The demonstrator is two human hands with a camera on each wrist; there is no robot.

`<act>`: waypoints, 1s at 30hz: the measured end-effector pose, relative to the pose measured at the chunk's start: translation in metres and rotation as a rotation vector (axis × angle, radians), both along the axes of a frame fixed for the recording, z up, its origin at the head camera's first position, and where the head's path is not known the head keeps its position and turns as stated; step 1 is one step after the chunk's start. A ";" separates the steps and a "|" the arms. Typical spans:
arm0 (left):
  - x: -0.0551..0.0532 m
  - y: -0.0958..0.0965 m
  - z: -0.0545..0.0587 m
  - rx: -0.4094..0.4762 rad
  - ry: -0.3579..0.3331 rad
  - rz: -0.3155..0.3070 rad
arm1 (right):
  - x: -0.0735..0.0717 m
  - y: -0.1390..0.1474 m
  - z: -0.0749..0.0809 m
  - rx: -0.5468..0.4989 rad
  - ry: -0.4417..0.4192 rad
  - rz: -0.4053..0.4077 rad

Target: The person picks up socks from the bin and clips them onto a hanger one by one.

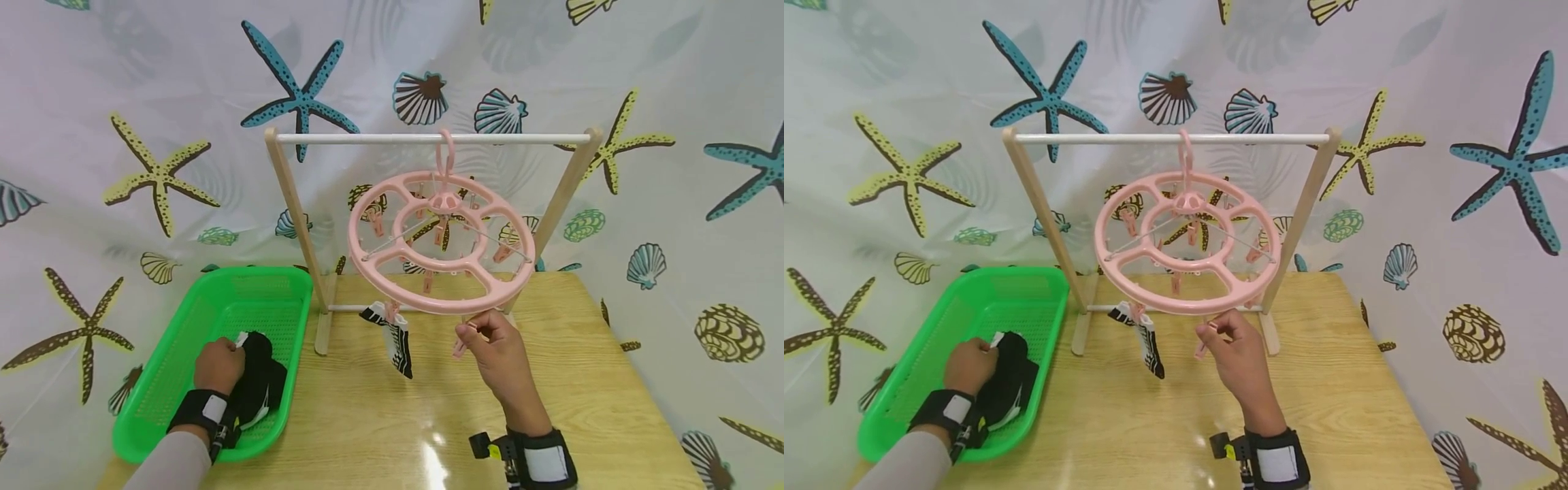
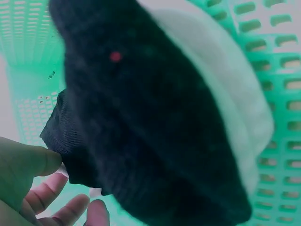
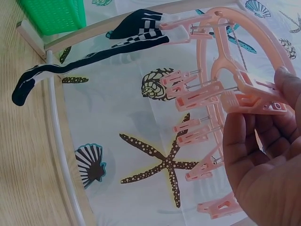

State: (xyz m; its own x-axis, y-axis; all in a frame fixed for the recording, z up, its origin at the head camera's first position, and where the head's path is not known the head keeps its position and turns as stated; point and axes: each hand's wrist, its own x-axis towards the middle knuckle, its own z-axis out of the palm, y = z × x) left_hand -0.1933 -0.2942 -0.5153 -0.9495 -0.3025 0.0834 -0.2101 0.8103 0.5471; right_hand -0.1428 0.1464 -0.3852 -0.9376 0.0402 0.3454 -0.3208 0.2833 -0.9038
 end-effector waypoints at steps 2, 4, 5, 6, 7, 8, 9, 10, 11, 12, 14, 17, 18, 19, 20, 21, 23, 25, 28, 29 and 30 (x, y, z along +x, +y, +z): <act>0.000 0.001 0.001 0.018 -0.010 0.009 | 0.000 0.000 -0.001 0.000 0.005 0.000; -0.001 0.002 0.001 0.029 -0.003 0.012 | 0.000 0.000 0.000 0.001 0.006 -0.001; -0.002 0.002 0.001 0.033 0.002 0.015 | 0.000 0.000 0.000 -0.001 0.004 -0.001; -0.003 0.003 0.000 0.037 0.003 0.021 | 0.002 -0.001 0.004 0.002 0.003 0.001; -0.003 0.003 0.000 0.039 0.006 0.028 | 0.002 -0.001 0.005 -0.002 0.001 0.004; -0.004 0.003 0.000 0.041 0.012 0.039 | 0.002 -0.001 0.005 -0.001 0.002 0.007; -0.006 0.003 -0.001 0.042 0.019 0.053 | 0.001 -0.001 0.005 -0.004 0.000 0.009; -0.006 0.003 0.000 0.041 0.025 0.064 | 0.001 0.000 0.004 -0.005 0.004 0.014; -0.007 0.004 0.001 0.040 0.035 0.068 | 0.000 0.001 0.003 -0.005 0.009 0.016; -0.007 0.005 0.003 0.042 0.053 0.069 | -0.001 0.002 -0.001 -0.011 0.011 0.018; -0.008 0.008 0.008 0.052 0.102 0.042 | -0.005 0.005 -0.008 -0.020 0.010 0.016; -0.008 0.017 0.022 0.077 0.178 -0.078 | -0.011 0.010 -0.019 -0.041 0.000 0.011; -0.007 0.021 0.028 0.090 0.199 -0.121 | -0.012 0.010 -0.023 -0.046 -0.003 0.009; -0.005 0.026 0.034 0.102 0.215 -0.162 | -0.013 0.011 -0.024 -0.046 -0.002 0.007; -0.003 0.032 0.041 0.111 0.228 -0.198 | -0.013 0.011 -0.025 -0.045 -0.001 0.005; 0.000 0.038 0.049 0.122 0.240 -0.225 | -0.013 0.011 -0.026 -0.044 0.001 0.004; 0.009 0.051 0.065 0.139 0.266 -0.256 | -0.013 0.011 -0.025 -0.040 0.005 0.001; 0.020 0.065 0.079 0.156 0.290 -0.274 | -0.013 0.011 -0.023 -0.045 0.005 0.005; 0.036 0.088 0.095 0.199 0.320 -0.313 | -0.009 0.007 -0.015 -0.045 0.009 0.024; 0.041 0.095 0.098 0.210 0.333 -0.333 | -0.007 0.005 -0.011 -0.040 0.008 0.029; 0.045 0.103 0.101 0.225 0.341 -0.353 | -0.005 0.003 -0.008 -0.035 0.006 0.032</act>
